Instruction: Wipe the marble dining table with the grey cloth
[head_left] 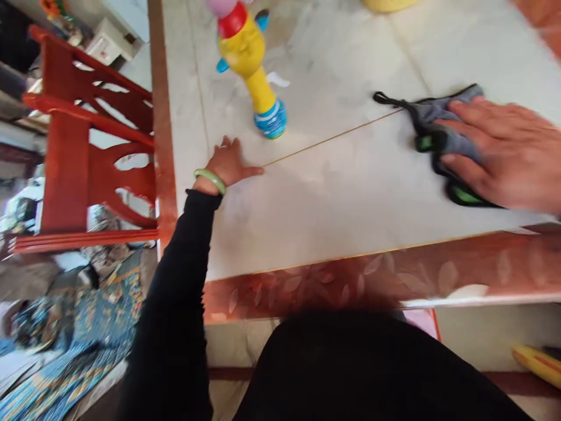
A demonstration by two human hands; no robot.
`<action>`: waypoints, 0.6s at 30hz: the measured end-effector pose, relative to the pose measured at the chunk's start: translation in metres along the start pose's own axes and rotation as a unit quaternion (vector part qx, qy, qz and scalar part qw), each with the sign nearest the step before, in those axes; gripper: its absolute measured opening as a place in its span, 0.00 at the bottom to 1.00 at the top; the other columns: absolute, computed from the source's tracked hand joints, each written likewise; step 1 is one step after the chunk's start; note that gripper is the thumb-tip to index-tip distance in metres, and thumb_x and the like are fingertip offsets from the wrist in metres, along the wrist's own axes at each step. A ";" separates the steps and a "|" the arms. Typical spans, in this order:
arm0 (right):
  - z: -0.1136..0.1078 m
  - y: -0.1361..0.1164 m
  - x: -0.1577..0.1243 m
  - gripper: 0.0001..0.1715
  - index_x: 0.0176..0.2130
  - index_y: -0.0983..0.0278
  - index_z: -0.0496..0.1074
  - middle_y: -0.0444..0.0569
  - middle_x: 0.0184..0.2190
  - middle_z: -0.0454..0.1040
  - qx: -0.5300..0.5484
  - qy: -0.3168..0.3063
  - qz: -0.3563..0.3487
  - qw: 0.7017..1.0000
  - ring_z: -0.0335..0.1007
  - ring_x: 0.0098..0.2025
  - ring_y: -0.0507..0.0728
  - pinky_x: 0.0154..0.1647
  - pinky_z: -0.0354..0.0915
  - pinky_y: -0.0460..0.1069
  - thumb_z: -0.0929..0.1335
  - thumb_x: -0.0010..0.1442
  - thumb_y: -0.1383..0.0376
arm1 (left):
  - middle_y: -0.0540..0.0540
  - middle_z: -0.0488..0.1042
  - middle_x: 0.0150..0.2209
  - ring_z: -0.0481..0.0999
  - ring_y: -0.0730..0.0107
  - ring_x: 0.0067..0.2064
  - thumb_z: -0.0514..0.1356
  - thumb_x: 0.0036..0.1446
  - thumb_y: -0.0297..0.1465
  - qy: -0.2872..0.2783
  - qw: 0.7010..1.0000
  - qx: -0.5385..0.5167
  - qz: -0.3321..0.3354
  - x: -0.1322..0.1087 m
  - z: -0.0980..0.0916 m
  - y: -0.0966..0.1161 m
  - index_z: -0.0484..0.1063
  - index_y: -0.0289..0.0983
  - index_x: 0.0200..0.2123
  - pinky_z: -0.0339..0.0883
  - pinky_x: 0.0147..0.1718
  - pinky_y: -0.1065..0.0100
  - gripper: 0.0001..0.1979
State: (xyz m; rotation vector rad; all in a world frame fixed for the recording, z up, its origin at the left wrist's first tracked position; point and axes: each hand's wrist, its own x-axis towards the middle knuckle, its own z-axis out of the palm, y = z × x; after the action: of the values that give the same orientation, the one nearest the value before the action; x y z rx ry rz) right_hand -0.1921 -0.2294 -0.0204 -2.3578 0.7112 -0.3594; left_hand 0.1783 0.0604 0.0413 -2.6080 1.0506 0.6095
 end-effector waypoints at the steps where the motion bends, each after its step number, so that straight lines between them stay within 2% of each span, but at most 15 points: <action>1: -0.003 0.007 0.013 0.77 0.71 0.62 0.72 0.46 0.77 0.59 -0.047 -0.028 -0.027 0.998 0.48 0.82 0.61 0.82 0.42 0.52 0.55 0.49 0.14 | 0.21 0.46 0.80 0.45 0.33 0.81 0.64 0.59 0.64 0.008 1.000 0.000 0.001 0.000 -0.001 -0.001 0.48 0.24 0.79 0.46 0.78 0.47 0.63; 2: -0.005 0.013 0.028 0.75 0.75 0.69 0.65 0.51 0.79 0.53 -0.091 -0.053 -0.045 0.993 0.42 0.83 0.63 0.84 0.39 0.56 0.52 0.57 0.18 | 0.22 0.48 0.79 0.48 0.31 0.80 0.64 0.57 0.66 0.017 1.000 -0.001 0.001 0.000 -0.001 -0.002 0.51 0.26 0.78 0.50 0.77 0.45 0.63; 4: -0.004 0.019 0.064 0.60 0.76 0.76 0.60 0.58 0.80 0.49 -0.144 -0.060 -0.042 0.987 0.40 0.84 0.65 0.84 0.39 0.62 0.55 0.71 0.32 | 0.23 0.51 0.78 0.53 0.26 0.78 0.63 0.54 0.68 0.028 1.000 -0.004 -0.003 0.001 -0.001 -0.005 0.55 0.28 0.76 0.55 0.74 0.43 0.63; 6: 0.001 0.016 0.099 0.44 0.77 0.76 0.58 0.60 0.80 0.50 -0.163 -0.060 -0.015 0.985 0.40 0.84 0.65 0.83 0.39 0.65 0.60 0.76 0.48 | 0.23 0.53 0.78 0.56 0.24 0.77 0.64 0.54 0.68 0.028 1.000 -0.005 -0.006 0.004 0.000 -0.009 0.58 0.28 0.74 0.59 0.72 0.42 0.61; 7: 0.006 0.013 0.115 0.41 0.77 0.76 0.57 0.60 0.81 0.49 -0.169 -0.059 -0.003 0.984 0.40 0.84 0.64 0.83 0.38 0.66 0.61 0.77 0.54 | 0.23 0.53 0.77 0.57 0.23 0.76 0.65 0.55 0.67 0.026 1.000 -0.006 -0.006 0.006 0.000 -0.010 0.58 0.27 0.74 0.59 0.72 0.42 0.60; 9: 0.015 0.004 0.139 0.38 0.77 0.78 0.54 0.61 0.81 0.48 -0.178 -0.052 0.017 0.983 0.39 0.83 0.62 0.83 0.37 0.67 0.58 0.79 0.58 | 0.22 0.53 0.77 0.57 0.22 0.76 0.67 0.56 0.64 0.028 0.999 -0.015 -0.002 0.009 0.001 -0.010 0.59 0.25 0.74 0.59 0.72 0.40 0.59; 11: 0.022 -0.004 0.152 0.38 0.77 0.77 0.53 0.60 0.81 0.48 -0.186 -0.038 0.032 0.981 0.39 0.83 0.62 0.83 0.36 0.67 0.57 0.79 0.57 | 0.23 0.51 0.78 0.54 0.21 0.77 0.70 0.55 0.61 0.041 0.998 -0.043 -0.012 0.009 0.002 -0.009 0.59 0.25 0.74 0.57 0.73 0.39 0.59; 13: 0.022 -0.012 0.149 0.40 0.78 0.75 0.55 0.58 0.81 0.49 -0.191 -0.027 0.040 0.980 0.40 0.84 0.65 0.84 0.38 0.66 0.60 0.77 0.55 | 0.25 0.50 0.79 0.49 0.22 0.79 0.74 0.52 0.57 0.065 0.993 -0.100 -0.024 0.001 0.002 -0.006 0.61 0.26 0.74 0.52 0.76 0.39 0.59; 15: 0.013 -0.021 0.131 0.42 0.77 0.72 0.59 0.58 0.80 0.52 -0.180 0.003 0.026 0.983 0.43 0.83 0.68 0.84 0.40 0.66 0.62 0.75 0.52 | 0.29 0.55 0.79 0.52 0.30 0.79 0.75 0.54 0.53 0.103 0.973 -0.203 -0.035 -0.020 0.002 -0.005 0.67 0.29 0.71 0.51 0.77 0.44 0.51; 16: 0.004 -0.026 0.117 0.40 0.76 0.70 0.62 0.58 0.79 0.56 -0.163 0.034 0.006 0.986 0.45 0.82 0.68 0.84 0.40 0.67 0.62 0.75 0.51 | 0.32 0.60 0.77 0.58 0.36 0.78 0.73 0.58 0.51 0.144 0.953 -0.266 -0.034 -0.035 0.001 -0.005 0.70 0.30 0.69 0.54 0.77 0.47 0.45; 18: -0.019 -0.036 0.083 0.34 0.72 0.63 0.68 0.57 0.74 0.66 -0.107 0.129 -0.056 0.984 0.54 0.80 0.66 0.83 0.45 0.69 0.60 0.78 0.49 | 0.37 0.69 0.72 0.70 0.49 0.73 0.65 0.69 0.49 0.264 0.891 -0.367 -0.037 -0.067 0.000 -0.009 0.73 0.33 0.67 0.62 0.74 0.53 0.33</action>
State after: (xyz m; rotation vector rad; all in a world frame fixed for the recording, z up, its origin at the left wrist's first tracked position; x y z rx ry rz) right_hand -0.1181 -0.2627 0.0230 -2.5906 0.7704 -0.6783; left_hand 0.1406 0.1066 0.0735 -3.6104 0.9717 0.3060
